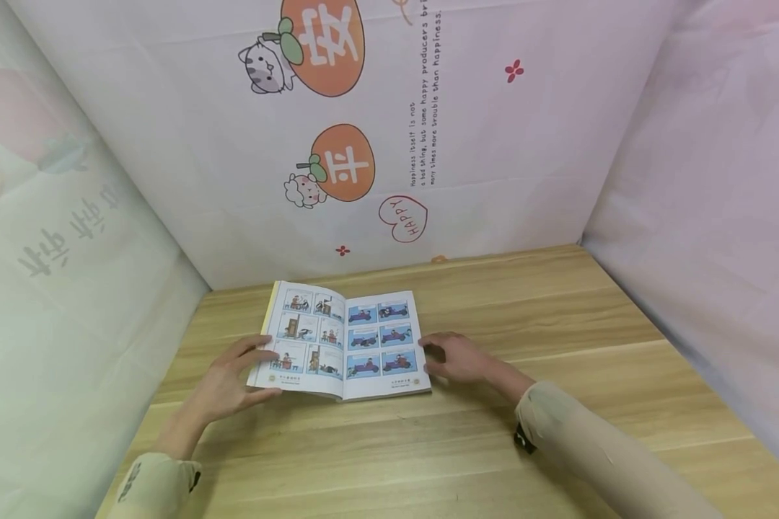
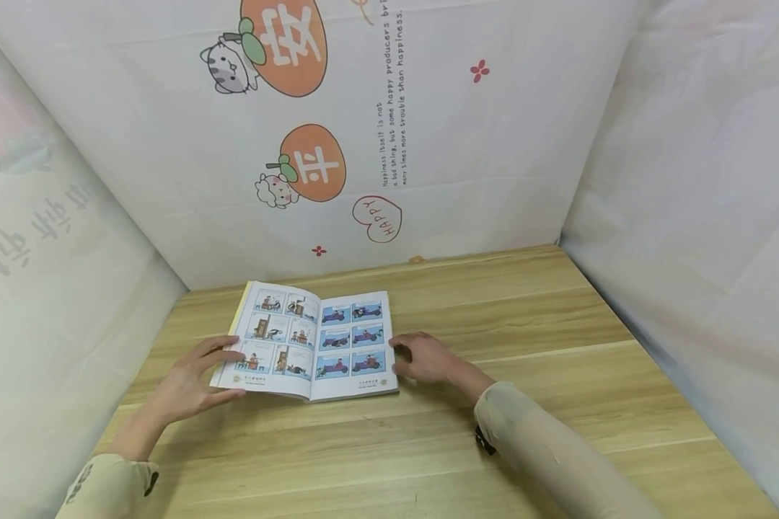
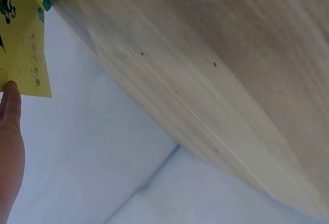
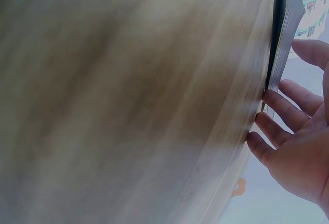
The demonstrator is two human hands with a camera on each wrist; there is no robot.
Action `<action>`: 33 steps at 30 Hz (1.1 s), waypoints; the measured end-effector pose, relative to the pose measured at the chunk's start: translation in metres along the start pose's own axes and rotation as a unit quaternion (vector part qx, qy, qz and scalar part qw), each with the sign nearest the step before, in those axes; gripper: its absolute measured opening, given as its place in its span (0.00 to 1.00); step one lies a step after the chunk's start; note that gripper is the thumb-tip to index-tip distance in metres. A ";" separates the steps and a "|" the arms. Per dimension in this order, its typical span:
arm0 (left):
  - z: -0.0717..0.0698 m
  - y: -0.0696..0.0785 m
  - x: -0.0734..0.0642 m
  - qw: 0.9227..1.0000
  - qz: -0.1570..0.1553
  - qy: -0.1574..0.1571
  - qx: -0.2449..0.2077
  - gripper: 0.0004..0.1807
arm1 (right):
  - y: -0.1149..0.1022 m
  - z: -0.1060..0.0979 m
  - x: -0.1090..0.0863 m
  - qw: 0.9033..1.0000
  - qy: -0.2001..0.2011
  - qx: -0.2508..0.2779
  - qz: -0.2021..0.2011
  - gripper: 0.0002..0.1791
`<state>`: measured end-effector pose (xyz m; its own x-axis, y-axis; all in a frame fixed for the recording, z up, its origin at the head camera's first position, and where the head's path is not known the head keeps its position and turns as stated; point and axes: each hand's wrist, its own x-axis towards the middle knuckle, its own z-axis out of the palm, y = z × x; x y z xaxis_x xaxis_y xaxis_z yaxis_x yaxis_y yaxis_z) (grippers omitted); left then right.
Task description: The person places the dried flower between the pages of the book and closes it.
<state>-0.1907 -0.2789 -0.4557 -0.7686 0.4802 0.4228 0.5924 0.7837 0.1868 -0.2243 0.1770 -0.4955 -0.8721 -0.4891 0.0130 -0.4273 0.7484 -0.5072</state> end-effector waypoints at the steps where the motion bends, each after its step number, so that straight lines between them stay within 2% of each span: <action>1: 0.000 0.000 0.001 1.000 0.003 0.001 0.000 0.35 | 0.000 0.000 0.000 1.000 0.001 0.000 0.000 0.31; 13: -0.001 0.002 0.009 0.999 0.012 0.024 -0.029 0.35 | 0.002 0.000 0.002 1.000 -0.001 -0.009 0.003 0.31; 21: -0.001 0.004 0.010 0.999 0.009 0.023 -0.043 0.31 | 0.000 -0.001 0.000 1.000 -0.004 -0.003 0.000 0.31; 28: 0.002 0.005 0.010 0.997 0.029 0.044 -0.057 0.29 | -0.001 -0.001 0.000 1.000 -0.003 -0.004 -0.001 0.31; 33: 0.005 0.008 0.011 0.996 0.015 0.050 -0.074 0.27 | 0.000 -0.001 0.000 1.000 -0.004 -0.006 -0.005 0.31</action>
<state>-0.1955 -0.2653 -0.4541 -0.7267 0.4553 0.5144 0.6495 0.6992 0.2986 -0.2242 0.1773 -0.4943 -0.8664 -0.4993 0.0111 -0.4382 0.7494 -0.4963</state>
